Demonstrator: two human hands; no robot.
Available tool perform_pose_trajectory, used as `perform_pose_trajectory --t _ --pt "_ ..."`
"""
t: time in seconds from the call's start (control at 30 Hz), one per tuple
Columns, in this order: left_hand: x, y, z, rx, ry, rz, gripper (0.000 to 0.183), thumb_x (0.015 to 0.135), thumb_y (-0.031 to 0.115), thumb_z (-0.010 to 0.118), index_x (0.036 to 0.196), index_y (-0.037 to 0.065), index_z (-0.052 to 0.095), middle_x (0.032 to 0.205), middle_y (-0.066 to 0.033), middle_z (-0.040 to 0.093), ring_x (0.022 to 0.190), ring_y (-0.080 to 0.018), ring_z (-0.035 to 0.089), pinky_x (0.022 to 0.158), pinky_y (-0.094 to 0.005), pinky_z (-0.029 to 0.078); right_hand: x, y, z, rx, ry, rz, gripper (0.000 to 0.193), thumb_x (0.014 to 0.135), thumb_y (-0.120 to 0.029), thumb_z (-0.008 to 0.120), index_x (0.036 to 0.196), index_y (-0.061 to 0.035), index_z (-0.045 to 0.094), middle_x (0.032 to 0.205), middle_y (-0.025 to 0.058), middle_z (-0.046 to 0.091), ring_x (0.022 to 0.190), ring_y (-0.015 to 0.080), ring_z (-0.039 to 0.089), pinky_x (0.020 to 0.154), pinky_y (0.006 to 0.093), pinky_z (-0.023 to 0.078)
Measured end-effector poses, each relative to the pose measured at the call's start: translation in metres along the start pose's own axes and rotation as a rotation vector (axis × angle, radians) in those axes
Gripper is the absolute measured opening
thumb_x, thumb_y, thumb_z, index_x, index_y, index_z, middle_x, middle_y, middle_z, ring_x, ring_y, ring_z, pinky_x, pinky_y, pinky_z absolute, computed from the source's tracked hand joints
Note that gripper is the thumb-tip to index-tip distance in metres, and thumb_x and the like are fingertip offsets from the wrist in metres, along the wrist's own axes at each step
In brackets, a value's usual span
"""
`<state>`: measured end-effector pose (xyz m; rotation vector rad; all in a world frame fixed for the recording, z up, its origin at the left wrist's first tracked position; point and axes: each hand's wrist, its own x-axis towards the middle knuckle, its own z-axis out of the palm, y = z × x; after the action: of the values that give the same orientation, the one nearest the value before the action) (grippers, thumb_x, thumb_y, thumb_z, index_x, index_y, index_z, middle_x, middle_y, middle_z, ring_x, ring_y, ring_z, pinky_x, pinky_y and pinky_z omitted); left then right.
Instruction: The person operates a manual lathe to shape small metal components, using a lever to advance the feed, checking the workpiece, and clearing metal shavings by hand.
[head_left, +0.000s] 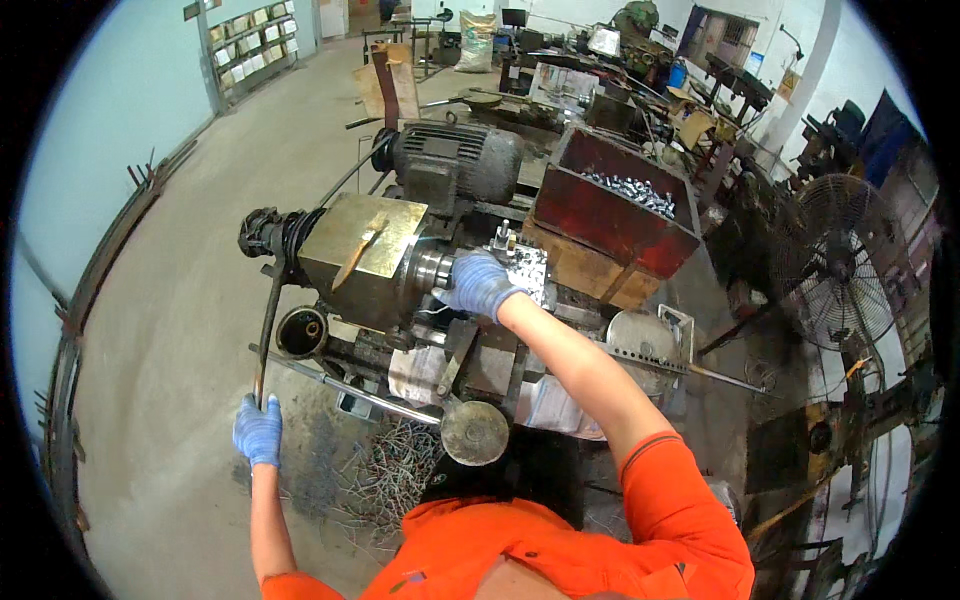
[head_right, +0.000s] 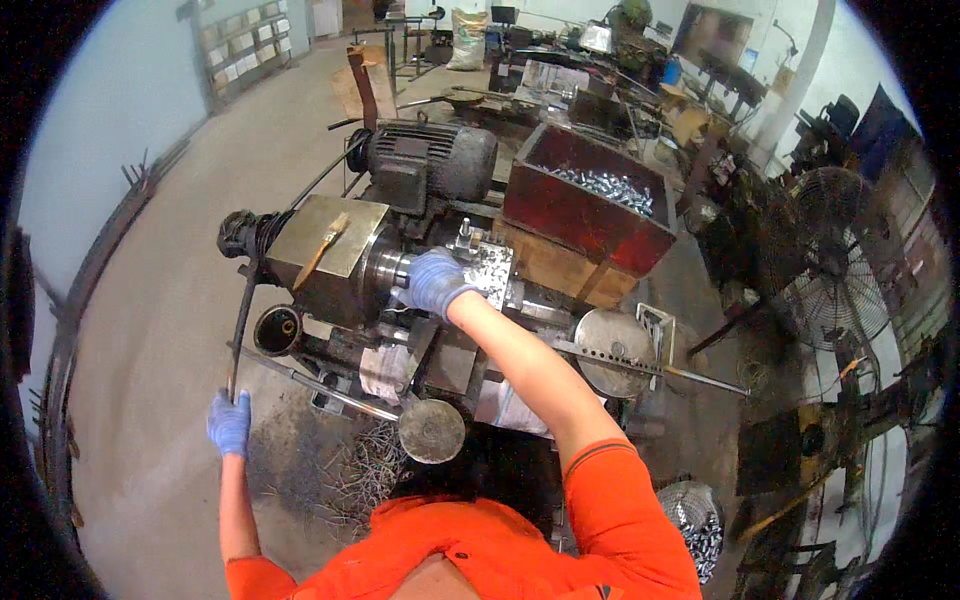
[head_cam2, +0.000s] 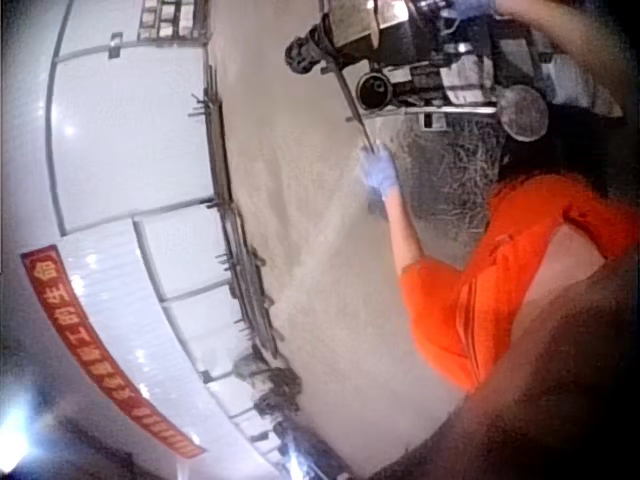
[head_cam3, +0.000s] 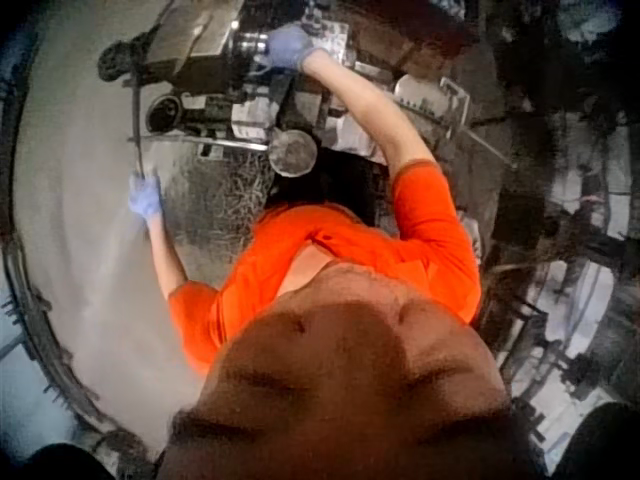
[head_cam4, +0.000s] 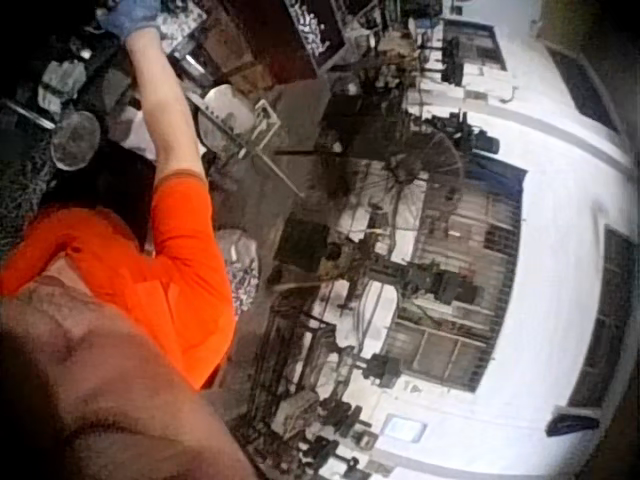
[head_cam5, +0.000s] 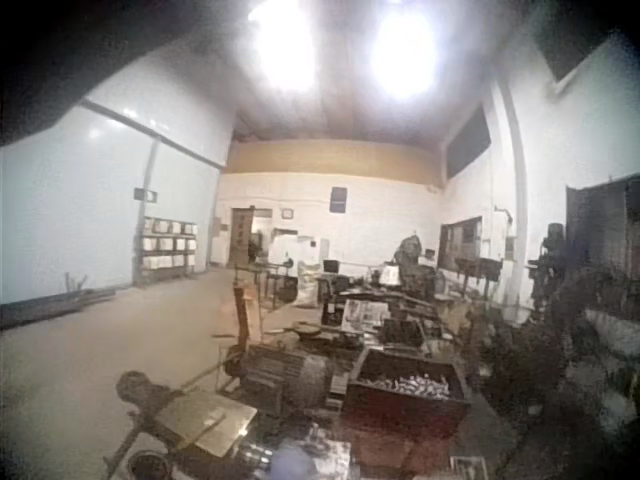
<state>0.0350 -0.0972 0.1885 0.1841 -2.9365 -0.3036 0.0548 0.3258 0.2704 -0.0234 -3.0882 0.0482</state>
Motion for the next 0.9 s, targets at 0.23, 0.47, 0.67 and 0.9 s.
perform_pose_trajectory --t 0.23,0.47,0.67,0.9 --pt "0.017 -0.001 0.001 0.166 0.107 0.385 0.049 0.084 0.044 0.053 0.120 0.010 0.055 0.097 -0.0164 0.063 0.084 -0.0348 0.061 0.076 -0.0435 0.046 -0.040 0.006 -0.045 0.044 0.137 0.090 0.060 0.078 -0.055 0.053 0.076 0.0029 0.068 0.072 0.0210 0.064 0.076 0.0341 0.061 0.080 0.0408 0.046" --pt "0.031 0.116 -0.063 -0.596 0.313 0.590 0.050 0.083 0.036 0.061 0.125 0.009 0.053 0.086 -0.0122 0.065 0.068 -0.0251 0.063 0.063 -0.0363 0.049 -0.100 0.125 -0.112 -0.140 0.527 0.236 0.028 0.074 -0.038 0.068 0.078 -0.0100 0.072 0.078 0.0113 0.067 0.079 0.0280 0.063 0.084 0.0365 0.047" --pt "0.050 0.202 -0.042 -0.401 0.359 0.750 0.049 0.084 0.041 0.059 0.124 0.013 0.054 0.083 -0.0137 0.063 0.063 -0.0286 0.062 0.059 -0.0393 0.048 -0.148 0.149 -0.127 -0.339 0.734 0.450 0.041 0.073 -0.038 0.070 0.107 -0.0154 0.066 0.128 0.0153 0.050 0.111 0.0347 0.050 0.095 0.0427 0.041" --pt "0.060 0.206 -0.012 -0.384 0.499 0.890 0.028 0.088 0.030 0.054 0.108 0.013 0.062 0.073 -0.0120 0.059 0.056 -0.0278 0.060 0.052 -0.0388 0.046 -0.214 0.121 -0.054 -0.005 0.598 0.347 0.030 0.069 -0.030 0.074 0.091 -0.0100 0.069 0.118 0.0172 0.057 0.105 0.0356 0.054 0.092 0.0434 0.043"
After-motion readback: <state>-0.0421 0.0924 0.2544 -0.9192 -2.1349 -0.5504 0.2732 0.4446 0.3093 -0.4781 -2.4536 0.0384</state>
